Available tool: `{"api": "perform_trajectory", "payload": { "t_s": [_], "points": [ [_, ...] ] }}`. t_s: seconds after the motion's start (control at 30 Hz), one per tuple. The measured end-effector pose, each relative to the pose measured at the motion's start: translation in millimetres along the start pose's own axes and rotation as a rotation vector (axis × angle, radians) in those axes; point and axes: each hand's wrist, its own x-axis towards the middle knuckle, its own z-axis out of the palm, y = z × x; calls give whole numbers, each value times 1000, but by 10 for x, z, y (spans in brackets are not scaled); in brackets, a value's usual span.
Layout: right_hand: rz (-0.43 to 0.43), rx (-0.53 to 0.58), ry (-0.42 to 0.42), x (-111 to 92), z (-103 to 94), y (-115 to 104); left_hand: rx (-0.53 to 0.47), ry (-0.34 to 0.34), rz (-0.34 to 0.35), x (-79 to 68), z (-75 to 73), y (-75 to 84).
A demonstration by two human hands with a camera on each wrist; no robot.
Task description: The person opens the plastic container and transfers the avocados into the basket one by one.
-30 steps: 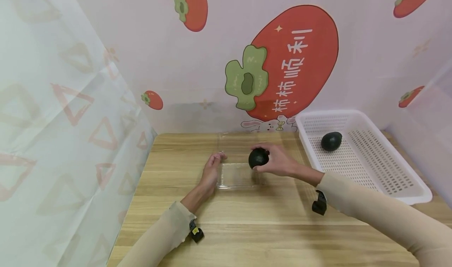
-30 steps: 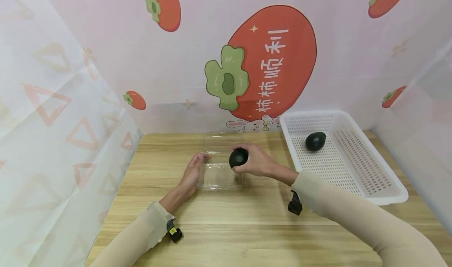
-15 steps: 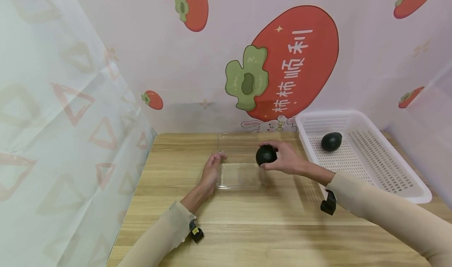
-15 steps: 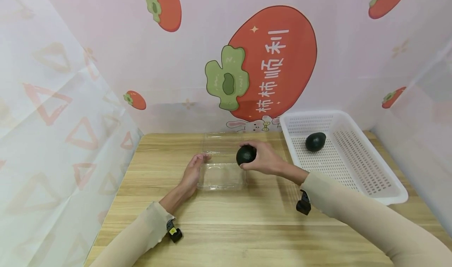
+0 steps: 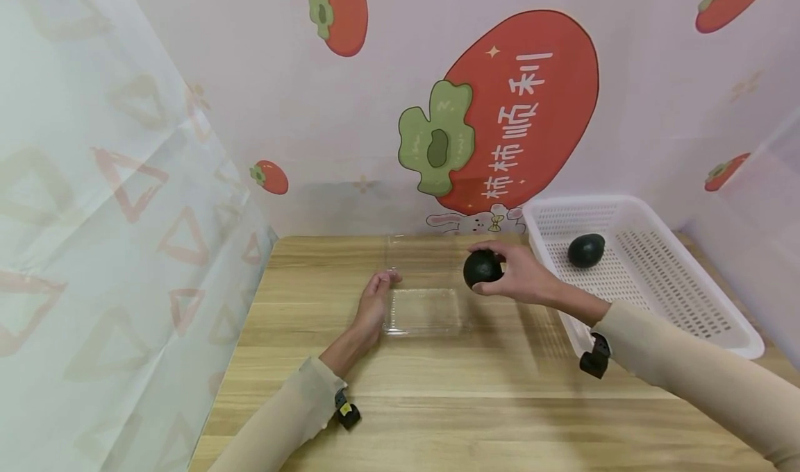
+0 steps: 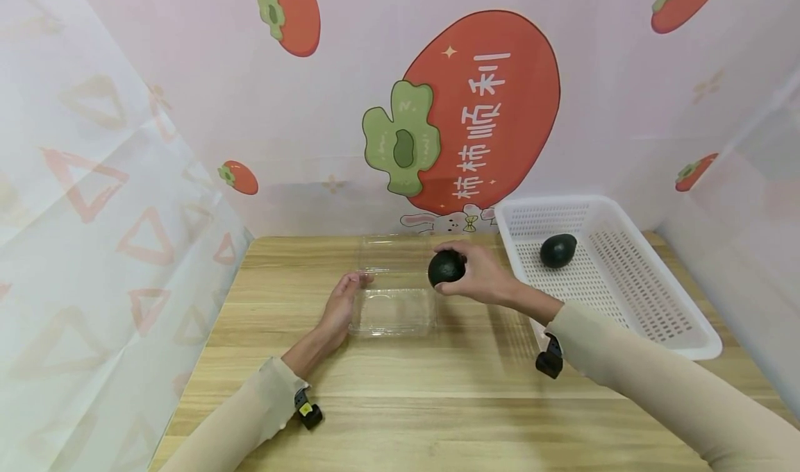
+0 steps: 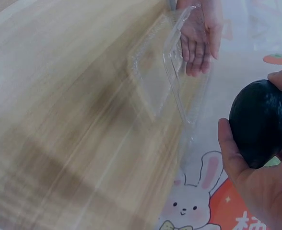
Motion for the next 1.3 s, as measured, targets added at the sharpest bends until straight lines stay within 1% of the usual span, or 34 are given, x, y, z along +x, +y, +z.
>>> {"api": "perform_trajectory", "payload": {
  "t_s": [0.13,0.37,0.5,0.63,0.8,0.97,1.13,1.3],
  "points": [
    [14,6,3,-3,-50,24,8,-1,6,-12,-1,-1],
    [31,-29,27,-40,-149,86,15,-12,12,-13,-7,-10],
    [39,-26,18,-53,-250,116,23,-21,13,-21,-12,-2],
    [40,-32,12,-57,-372,129,28,-15,18,-17,-17,19],
    [56,-48,13,-108,-472,175,21,-43,12,-7,-23,11],
    [37,-54,14,-143,-517,211,13,-30,8,8,-21,7],
    [34,-84,26,-181,-560,263,-3,-14,-1,7,-11,9],
    [17,-84,27,-217,-640,308,2,-20,5,10,-12,9]
  ]
}}
